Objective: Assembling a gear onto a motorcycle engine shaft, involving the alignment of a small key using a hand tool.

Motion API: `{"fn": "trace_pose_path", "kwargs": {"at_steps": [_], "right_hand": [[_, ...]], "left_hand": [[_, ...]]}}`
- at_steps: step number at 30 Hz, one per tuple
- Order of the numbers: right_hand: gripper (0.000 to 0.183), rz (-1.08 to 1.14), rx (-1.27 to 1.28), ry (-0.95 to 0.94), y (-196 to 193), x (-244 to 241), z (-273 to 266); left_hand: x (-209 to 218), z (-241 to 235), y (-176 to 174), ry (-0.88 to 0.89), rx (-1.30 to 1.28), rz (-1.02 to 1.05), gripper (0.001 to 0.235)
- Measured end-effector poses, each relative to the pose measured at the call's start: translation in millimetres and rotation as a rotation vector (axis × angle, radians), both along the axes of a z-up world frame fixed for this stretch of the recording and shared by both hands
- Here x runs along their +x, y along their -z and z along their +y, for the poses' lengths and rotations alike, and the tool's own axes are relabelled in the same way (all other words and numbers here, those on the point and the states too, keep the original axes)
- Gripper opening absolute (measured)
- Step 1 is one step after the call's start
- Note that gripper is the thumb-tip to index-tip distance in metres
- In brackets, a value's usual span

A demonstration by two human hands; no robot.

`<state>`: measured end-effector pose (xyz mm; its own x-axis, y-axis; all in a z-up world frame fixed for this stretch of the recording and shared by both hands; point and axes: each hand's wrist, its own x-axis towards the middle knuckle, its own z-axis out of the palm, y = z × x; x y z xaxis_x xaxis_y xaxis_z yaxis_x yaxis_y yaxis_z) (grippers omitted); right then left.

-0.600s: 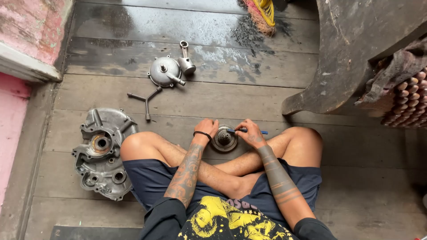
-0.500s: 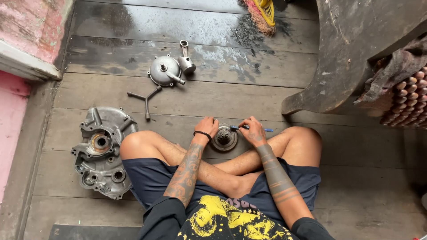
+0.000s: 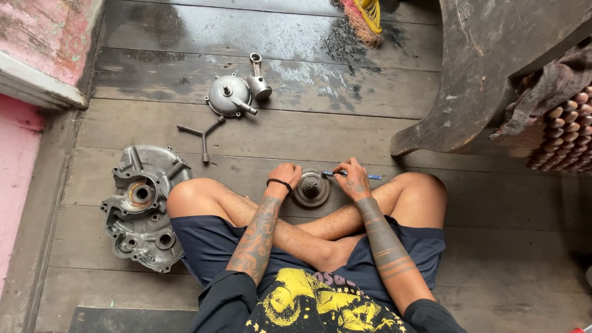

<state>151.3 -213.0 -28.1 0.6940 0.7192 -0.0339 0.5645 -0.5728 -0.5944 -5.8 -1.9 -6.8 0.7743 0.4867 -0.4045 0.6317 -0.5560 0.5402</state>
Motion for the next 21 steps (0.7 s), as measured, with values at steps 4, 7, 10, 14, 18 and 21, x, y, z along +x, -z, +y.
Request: {"fn": "trace_pose_path", "kwargs": {"at_steps": [4, 7, 10, 14, 18, 21], "right_hand": [[0.015, 0.126, 0.148, -0.059, -22, -12, 5], [0.014, 0.173, 0.083, -0.084, -15, -10, 1], [0.011, 0.094, 0.114, 0.004, -17, -10, 2], [0.012, 0.130, 0.120, -0.065, -9, -7, 4], [0.013, 0.116, 0.100, -0.044, -13, -1, 4], [0.015, 0.200, 0.073, -0.114, -3, -7, 6]], "left_hand": [[2, 5, 12, -0.023, 0.020, 0.074, 0.073], [-2, -1, -11, -0.033, -0.008, 0.107, 0.081], [-6, -7, -36, -0.051, -0.082, -0.008, 0.074], [-4, -12, -46, 0.076, -0.148, -0.128, 0.071], [-7, -12, -39, 0.128, -0.163, -0.138, 0.069], [-4, -7, -26, 0.139, -0.154, -0.139, 0.069]]}}
